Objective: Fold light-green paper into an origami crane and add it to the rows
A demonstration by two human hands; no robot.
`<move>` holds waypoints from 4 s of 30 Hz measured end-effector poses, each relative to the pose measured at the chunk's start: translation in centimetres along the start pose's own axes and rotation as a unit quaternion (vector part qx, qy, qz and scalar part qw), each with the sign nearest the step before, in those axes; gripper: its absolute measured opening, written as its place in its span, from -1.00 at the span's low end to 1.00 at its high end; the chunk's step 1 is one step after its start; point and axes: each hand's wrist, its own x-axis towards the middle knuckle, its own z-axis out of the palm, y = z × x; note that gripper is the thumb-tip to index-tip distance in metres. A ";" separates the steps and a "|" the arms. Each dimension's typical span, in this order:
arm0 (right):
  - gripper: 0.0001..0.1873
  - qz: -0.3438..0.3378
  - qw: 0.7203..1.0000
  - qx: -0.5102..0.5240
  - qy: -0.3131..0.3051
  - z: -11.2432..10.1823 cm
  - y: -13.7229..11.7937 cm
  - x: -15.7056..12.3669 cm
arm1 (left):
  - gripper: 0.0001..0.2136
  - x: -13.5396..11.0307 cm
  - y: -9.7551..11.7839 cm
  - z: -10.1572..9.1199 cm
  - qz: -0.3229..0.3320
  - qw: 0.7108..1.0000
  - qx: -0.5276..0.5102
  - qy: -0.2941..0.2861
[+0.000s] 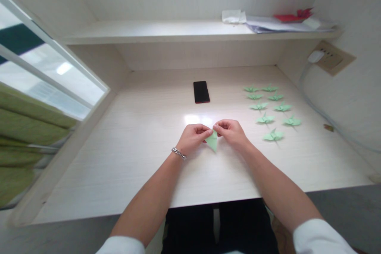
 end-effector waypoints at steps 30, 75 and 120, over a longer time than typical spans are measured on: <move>-0.70 0.003 1.000 -0.002 0.013 0.4 -0.2 -0.2 | -0.73 0.0 0.2 0.2 -0.029 0.999 -0.016 0.034; -0.61 0.016 0.989 0.118 0.088 0.7 0.3 0.3 | -0.68 0.6 -0.7 0.2 0.021 0.972 -0.189 0.139; -0.85 -0.064 0.966 -0.250 -0.035 0.4 -0.9 -0.6 | -0.87 -0.4 0.4 0.8 0.107 0.990 0.031 0.085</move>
